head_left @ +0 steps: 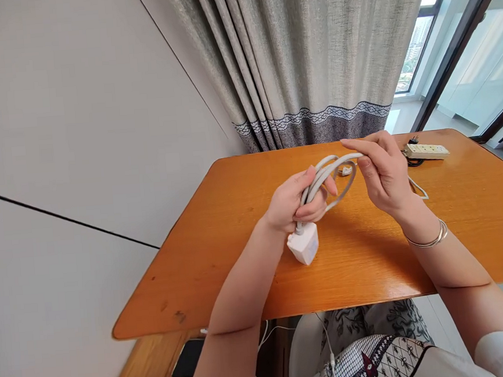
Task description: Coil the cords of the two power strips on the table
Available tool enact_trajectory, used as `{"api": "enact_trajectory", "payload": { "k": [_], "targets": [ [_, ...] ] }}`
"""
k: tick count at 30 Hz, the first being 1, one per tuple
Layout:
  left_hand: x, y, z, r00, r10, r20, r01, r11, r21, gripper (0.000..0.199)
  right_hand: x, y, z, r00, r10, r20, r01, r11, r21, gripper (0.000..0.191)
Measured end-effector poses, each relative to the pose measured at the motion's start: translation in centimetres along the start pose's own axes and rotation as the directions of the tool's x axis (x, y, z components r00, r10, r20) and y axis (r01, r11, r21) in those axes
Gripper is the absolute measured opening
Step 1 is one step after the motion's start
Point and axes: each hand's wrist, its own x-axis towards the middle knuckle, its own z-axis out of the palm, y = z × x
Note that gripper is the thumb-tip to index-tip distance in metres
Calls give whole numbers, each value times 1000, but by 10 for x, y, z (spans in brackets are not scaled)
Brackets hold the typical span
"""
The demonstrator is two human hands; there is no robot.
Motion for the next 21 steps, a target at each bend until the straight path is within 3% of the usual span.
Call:
{"api": "enact_trajectory", "payload": {
  "k": [3, 5, 8, 12, 15, 21],
  "targets": [
    [3, -3, 1, 997, -79, 13, 80, 968, -238, 57, -1, 10, 17, 994, 50, 100, -77, 956, 285, 50],
    [5, -3, -3, 996, -70, -58, 47, 942, -332, 56, 0, 13, 26, 962, 113, 249, -229, 830, 509, 53],
    [9, -1, -9, 988, -54, -146, -5, 926, -378, 53, 3, 16, 32, 886, 175, 430, -443, 593, 672, 55],
    [11, 0, -9, 990, -80, -118, 30, 925, -379, 54, 9, 15, 25, 849, 173, 500, -525, 386, 758, 47],
    [9, 1, -6, 992, -93, -85, 56, 928, -368, 52, 10, 15, 20, 832, 156, 533, -551, 347, 759, 48],
    [5, 3, -1, 991, -124, -46, 98, 925, -367, 52, 7, 16, 18, 829, 138, 542, -547, 399, 736, 60]
  ]
}}
